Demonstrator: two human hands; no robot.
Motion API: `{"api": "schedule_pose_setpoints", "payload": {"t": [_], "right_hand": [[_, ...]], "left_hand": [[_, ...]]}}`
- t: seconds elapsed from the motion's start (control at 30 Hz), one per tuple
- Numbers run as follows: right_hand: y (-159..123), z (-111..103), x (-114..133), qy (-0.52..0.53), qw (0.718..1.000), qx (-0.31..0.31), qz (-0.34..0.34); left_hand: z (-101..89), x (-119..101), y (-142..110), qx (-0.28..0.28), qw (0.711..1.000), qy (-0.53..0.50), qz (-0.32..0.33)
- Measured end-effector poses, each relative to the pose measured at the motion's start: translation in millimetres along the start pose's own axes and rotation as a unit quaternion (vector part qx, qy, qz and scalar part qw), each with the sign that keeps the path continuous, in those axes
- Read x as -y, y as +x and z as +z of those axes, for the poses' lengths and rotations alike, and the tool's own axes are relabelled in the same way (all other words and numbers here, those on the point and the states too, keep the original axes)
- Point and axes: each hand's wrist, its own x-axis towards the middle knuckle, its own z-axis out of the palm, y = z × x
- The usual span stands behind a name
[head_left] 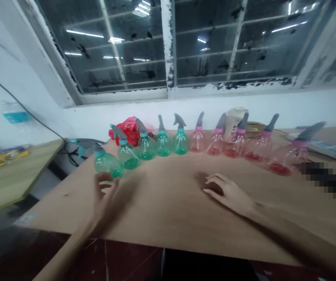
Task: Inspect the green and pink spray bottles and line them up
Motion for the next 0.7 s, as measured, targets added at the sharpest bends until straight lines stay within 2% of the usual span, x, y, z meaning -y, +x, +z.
{"api": "schedule_pose_setpoints", "payload": {"t": [0.07,0.13,0.2,0.3,0.4,0.5,0.6,0.7], "right_hand": [[12,17,11,-0.002,1.000,-0.004,-0.021],[20,33,23,-0.008,0.999,-0.017,-0.034],[25,47,36,-0.009,0.999,-0.020,-0.039],[27,60,59,-0.010,0.999,0.006,-0.048],[23,59,81,-0.012,0.996,0.052,-0.075],[17,50,95,0.005,0.989,0.098,-0.108],[11,41,95,0.032,0.985,0.129,-0.109],[6,33,84,0.058,0.983,0.144,-0.098]], "left_hand": [[-20.1,12,10,-0.075,0.997,0.008,-0.010],[-30.0,23,22,-0.083,0.996,0.026,-0.034],[-29.1,33,32,-0.047,0.995,0.042,-0.078],[-14.2,43,44,-0.038,0.994,0.053,-0.089],[2.0,46,52,-0.042,0.996,0.015,-0.079],[7.6,46,57,-0.034,0.996,-0.043,-0.064],[3.2,44,55,-0.032,0.996,-0.046,-0.064],[-4.5,42,50,-0.028,0.996,-0.039,-0.071]]}}
